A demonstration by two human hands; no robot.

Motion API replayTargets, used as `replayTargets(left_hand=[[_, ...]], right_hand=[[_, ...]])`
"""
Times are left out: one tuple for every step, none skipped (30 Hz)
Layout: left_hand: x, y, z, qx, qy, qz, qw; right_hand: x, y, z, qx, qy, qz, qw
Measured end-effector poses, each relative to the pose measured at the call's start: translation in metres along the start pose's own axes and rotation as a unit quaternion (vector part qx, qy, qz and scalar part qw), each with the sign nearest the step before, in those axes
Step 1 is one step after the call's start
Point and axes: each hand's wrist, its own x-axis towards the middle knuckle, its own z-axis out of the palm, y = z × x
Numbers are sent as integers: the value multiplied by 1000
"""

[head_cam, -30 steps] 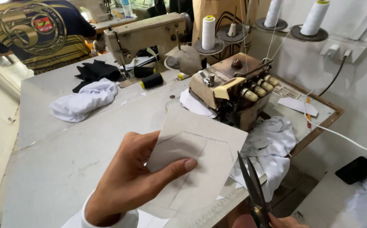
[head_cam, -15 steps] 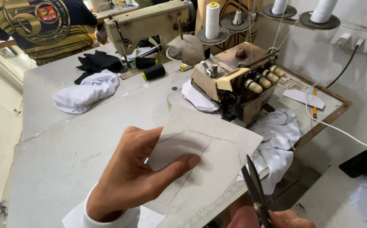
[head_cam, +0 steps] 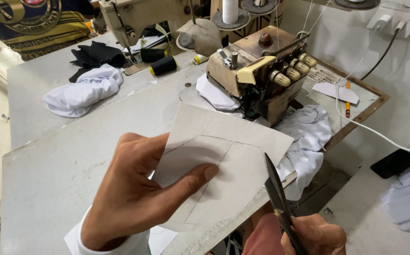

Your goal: The person uses scissors to cut a piece of white fabric along a pre-drawn pattern line. They hold the fabric in one hand and carefully maneuver the scissors with the other to follow the shape, occasionally adjusting the fabric's position to complete the cut.

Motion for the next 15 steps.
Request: replayTargets(left_hand=[[0,1,0,6,5,1,1000],[-1,1,0,6,5,1,1000],[-2,1,0,4,8,-1,1000],[-2,2,0,3,11,-3,1000],[-2,3,0,3,11,-3,1000],[-2,3,1,9,13,-2,1000],[-2,3,1,16,16,-1,1000],[-2,3,1,15,15,-1,1000],[-2,3,1,19,15,-1,1000],[-2,3,1,22,17,-2,1000],[-2,3,2,22,17,-4,1000],[-2,4,2,18,17,-5,1000],[-2,4,2,14,18,-5,1000],[-1,5,3,14,18,-7,1000],[-1,5,3,20,18,-3,1000]], right_hand=[[-3,-5,19,-133,13,-182,974],[-1,-5,17,-133,13,-182,974],[1,-6,15,-109,-50,-204,972],[4,-7,14,-84,-113,-224,964],[5,-9,13,-84,-113,-225,964],[5,-11,13,-67,-76,-153,983],[5,-13,12,-49,-38,-80,995],[6,-9,1,-49,-37,-79,995],[6,-5,-10,7,-37,14,999],[7,-1,-21,64,-39,108,991],[8,2,-28,64,-38,109,991],[9,5,-35,85,-52,156,983],[10,8,-42,105,-65,201,972],[11,6,-40,106,-65,202,971],[12,3,-38,163,-107,226,954]])
